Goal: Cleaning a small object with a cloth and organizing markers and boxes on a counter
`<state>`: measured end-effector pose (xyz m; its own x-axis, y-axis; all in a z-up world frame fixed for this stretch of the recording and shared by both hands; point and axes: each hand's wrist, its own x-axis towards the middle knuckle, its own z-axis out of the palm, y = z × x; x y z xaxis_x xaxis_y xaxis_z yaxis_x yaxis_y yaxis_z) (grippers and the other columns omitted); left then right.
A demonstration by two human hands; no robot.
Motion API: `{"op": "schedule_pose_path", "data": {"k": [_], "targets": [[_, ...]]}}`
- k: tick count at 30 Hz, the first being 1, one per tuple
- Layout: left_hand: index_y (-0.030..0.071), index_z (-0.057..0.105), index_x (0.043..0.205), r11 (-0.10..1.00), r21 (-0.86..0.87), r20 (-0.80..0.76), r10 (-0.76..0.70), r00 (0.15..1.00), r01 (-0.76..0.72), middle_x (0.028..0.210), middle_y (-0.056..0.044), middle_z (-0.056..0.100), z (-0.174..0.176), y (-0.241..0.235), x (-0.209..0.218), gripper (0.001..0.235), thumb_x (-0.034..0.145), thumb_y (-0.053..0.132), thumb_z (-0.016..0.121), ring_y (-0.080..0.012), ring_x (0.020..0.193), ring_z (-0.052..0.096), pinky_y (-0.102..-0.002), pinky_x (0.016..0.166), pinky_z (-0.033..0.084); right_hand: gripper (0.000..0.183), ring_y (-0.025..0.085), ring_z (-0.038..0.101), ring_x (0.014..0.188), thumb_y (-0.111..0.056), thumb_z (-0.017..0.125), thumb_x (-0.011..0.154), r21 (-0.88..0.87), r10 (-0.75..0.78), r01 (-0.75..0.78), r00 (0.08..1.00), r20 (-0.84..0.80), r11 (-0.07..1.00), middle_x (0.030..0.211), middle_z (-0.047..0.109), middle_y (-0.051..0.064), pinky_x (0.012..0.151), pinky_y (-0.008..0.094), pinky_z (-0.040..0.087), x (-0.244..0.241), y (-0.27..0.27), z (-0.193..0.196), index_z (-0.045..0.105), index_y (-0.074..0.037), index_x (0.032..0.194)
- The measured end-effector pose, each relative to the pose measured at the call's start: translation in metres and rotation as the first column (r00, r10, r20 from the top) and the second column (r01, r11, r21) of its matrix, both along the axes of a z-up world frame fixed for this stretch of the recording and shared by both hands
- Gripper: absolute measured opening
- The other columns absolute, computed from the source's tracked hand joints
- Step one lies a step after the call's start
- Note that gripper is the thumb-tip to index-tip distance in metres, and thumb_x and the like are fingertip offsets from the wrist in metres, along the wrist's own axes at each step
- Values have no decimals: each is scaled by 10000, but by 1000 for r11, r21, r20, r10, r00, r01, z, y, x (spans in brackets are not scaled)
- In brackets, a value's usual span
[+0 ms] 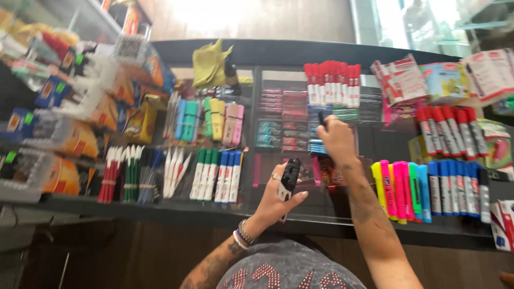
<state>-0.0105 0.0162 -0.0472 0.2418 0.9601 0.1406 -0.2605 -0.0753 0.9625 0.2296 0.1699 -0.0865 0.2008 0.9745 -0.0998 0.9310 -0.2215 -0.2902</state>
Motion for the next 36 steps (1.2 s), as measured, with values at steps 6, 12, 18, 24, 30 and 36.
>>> {"op": "schedule_pose_path", "data": {"k": [6, 12, 18, 24, 30, 36], "targets": [[-9, 536, 1536, 999, 48, 4, 0, 1000, 0, 1239, -148, 593, 6, 7, 0, 770, 877, 156, 898, -296, 1171, 718, -473, 1019, 579, 439, 172, 630, 523, -256, 657, 1088, 493, 376, 281, 382, -845, 823, 869, 733, 155, 409, 251, 500, -36, -104, 164, 443, -95, 1435], [66, 547, 1571, 989, 130, -174, -51, 983, 74, 1247, -96, 605, 8, 4, 1, 832, 870, 335, 905, -226, 1189, 615, -416, 1077, 470, 605, 185, 618, 449, -23, 592, 1058, 794, 715, 53, 400, -573, 606, 840, 717, 249, 403, 273, 511, -63, -138, 192, 229, -75, 1538], [43, 518, 1585, 985, 152, -176, -59, 983, 87, 1283, -121, 606, 2, 4, -1, 848, 865, 287, 894, -243, 1218, 603, -413, 1073, 461, 596, 210, 613, 521, 28, 577, 1048, 763, 724, -32, 341, -599, 646, 871, 705, 266, 475, 256, 545, -68, -134, 176, 226, -29, 1526], [86, 486, 1637, 972, 203, -149, -89, 985, 118, 1270, -34, 657, 19, 7, -6, 873, 890, 316, 875, -177, 1245, 578, -330, 1087, 447, 538, 246, 750, 759, 25, 755, 947, 701, 745, -285, 408, -529, 654, 1011, 812, 214, 666, 375, 612, -70, -129, 142, 479, 11, 1408], [81, 621, 1503, 955, 274, -65, -98, 993, 112, 1306, -46, 634, -5, 10, -8, 658, 919, 246, 875, -167, 1251, 562, -314, 1071, 433, 167, 292, 679, 1000, -96, 697, 1009, 624, 737, -392, 350, -578, 676, 998, 743, 133, 941, 423, 559, -80, -132, 145, 806, -15, 1105], [33, 694, 1270, 938, 313, -37, -141, 989, 146, 1359, -132, 612, 24, 12, -15, 418, 941, 229, 860, -265, 1288, 585, -406, 1091, 465, 298, 245, 595, 1251, -122, 659, 1038, 509, 678, -468, 340, -651, 723, 1226, 792, 107, 1190, 450, 357, -82, -137, 155, 715, -15, 1311]]}}
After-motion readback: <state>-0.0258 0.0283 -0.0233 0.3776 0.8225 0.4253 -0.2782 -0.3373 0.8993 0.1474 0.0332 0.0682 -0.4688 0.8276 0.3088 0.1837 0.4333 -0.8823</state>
